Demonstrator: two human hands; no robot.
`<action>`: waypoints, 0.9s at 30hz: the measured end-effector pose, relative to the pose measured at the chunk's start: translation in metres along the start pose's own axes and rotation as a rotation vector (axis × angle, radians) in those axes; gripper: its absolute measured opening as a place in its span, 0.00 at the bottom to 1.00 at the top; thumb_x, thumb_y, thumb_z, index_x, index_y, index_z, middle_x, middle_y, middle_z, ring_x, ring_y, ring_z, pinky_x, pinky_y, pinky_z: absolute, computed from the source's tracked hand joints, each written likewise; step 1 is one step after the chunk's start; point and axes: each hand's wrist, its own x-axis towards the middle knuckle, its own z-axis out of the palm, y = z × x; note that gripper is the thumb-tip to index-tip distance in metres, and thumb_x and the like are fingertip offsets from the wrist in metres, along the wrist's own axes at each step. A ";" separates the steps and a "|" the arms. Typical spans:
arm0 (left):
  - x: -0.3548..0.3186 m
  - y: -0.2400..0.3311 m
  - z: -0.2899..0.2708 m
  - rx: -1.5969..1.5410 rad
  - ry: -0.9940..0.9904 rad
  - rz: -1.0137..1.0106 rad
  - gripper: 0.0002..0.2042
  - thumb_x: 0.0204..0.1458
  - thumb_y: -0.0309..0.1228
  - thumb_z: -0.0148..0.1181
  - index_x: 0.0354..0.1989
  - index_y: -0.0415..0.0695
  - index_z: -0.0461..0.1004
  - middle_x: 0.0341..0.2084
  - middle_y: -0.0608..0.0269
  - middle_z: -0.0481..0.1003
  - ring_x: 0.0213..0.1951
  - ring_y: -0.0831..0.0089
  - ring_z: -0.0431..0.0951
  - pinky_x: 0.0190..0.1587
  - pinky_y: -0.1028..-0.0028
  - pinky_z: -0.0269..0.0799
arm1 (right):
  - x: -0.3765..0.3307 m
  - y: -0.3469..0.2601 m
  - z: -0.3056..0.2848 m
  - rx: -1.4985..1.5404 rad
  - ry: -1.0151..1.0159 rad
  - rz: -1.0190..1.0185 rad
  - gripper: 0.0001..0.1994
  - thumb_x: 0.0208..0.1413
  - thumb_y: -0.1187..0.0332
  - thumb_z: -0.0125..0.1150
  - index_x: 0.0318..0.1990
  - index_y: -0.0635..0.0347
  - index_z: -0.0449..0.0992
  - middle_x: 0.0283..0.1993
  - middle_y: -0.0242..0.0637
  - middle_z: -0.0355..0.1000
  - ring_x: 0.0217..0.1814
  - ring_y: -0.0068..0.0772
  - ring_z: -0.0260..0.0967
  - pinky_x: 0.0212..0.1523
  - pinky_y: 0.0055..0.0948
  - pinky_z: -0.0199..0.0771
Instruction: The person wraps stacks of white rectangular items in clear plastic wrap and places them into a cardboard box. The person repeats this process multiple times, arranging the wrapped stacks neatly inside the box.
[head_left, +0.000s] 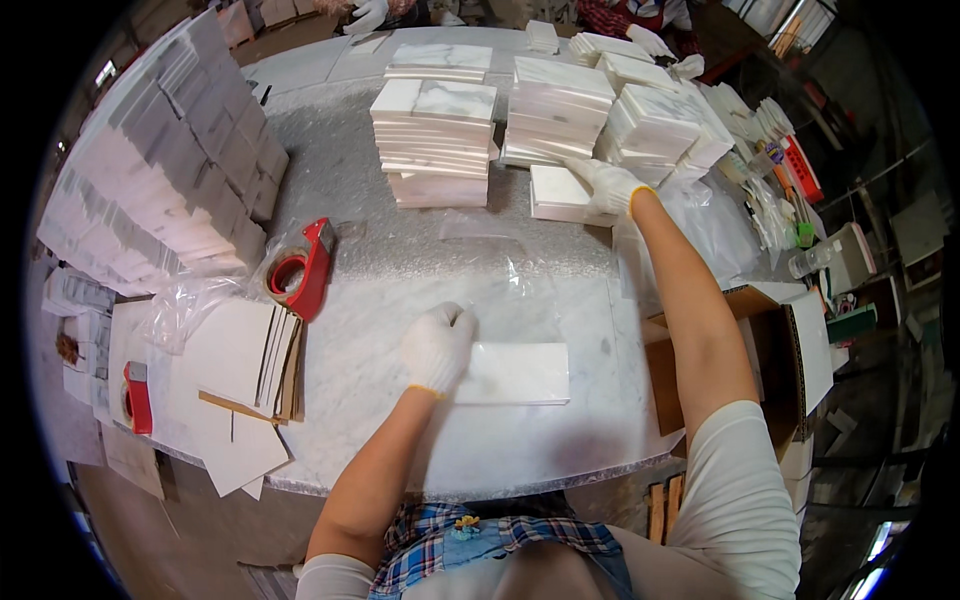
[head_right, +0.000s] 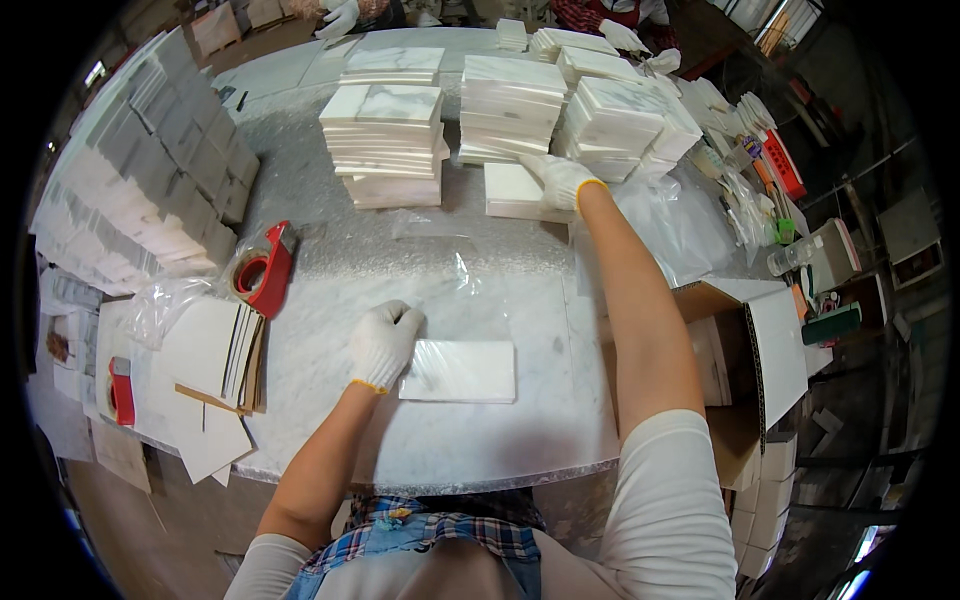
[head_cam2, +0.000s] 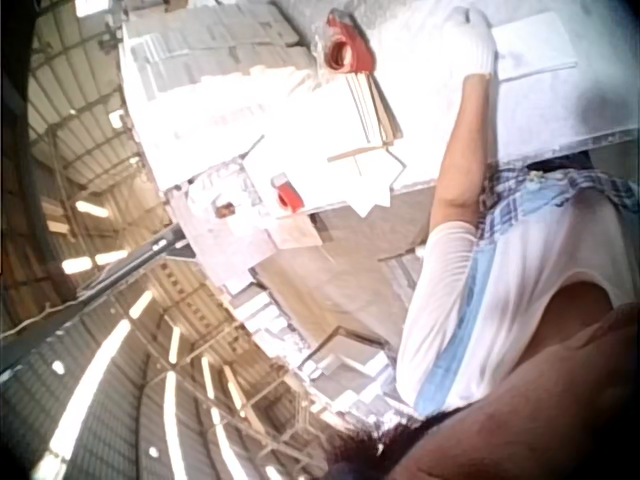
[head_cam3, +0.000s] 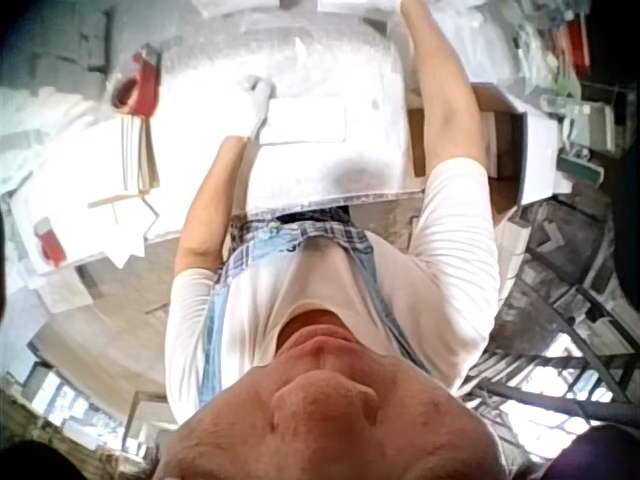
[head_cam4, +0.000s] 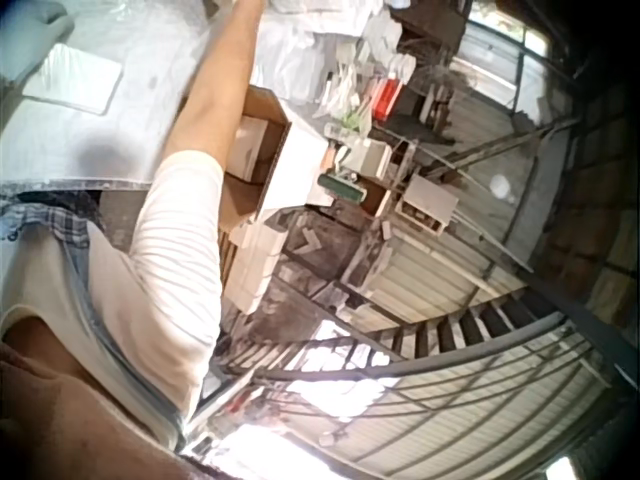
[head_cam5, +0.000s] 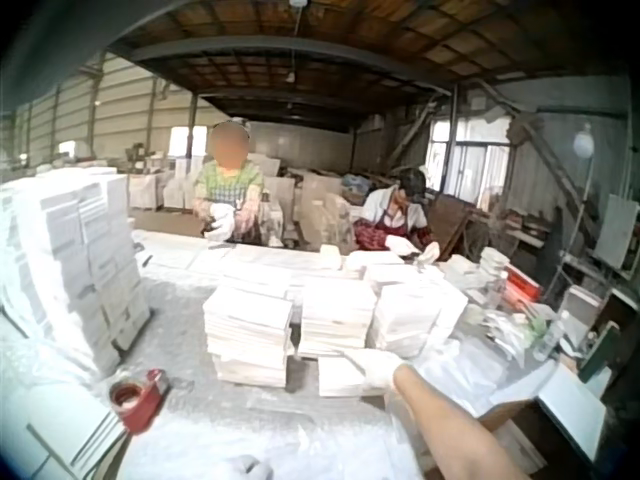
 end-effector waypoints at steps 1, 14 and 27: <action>0.000 0.002 -0.001 -0.002 -0.007 -0.003 0.17 0.59 0.44 0.61 0.33 0.41 0.83 0.20 0.54 0.79 0.22 0.65 0.79 0.30 0.65 0.73 | 0.001 0.001 -0.003 -0.050 -0.036 0.002 0.52 0.39 0.62 0.75 0.76 0.52 0.56 0.69 0.54 0.66 0.70 0.52 0.65 0.69 0.40 0.68; -0.003 0.003 -0.002 -0.052 -0.040 0.031 0.18 0.58 0.43 0.57 0.36 0.39 0.83 0.27 0.46 0.82 0.31 0.56 0.84 0.38 0.61 0.75 | -0.039 -0.026 0.001 0.142 0.158 0.275 0.44 0.34 0.48 0.78 0.61 0.60 0.73 0.60 0.52 0.73 0.64 0.51 0.70 0.64 0.43 0.72; 0.033 -0.008 -0.021 -0.344 -0.428 -0.101 0.08 0.56 0.32 0.64 0.29 0.39 0.81 0.20 0.67 0.76 0.18 0.80 0.70 0.18 0.75 0.59 | -0.217 -0.162 0.033 0.456 0.245 -0.065 0.48 0.37 0.54 0.77 0.69 0.61 0.66 0.66 0.52 0.66 0.70 0.54 0.64 0.70 0.41 0.65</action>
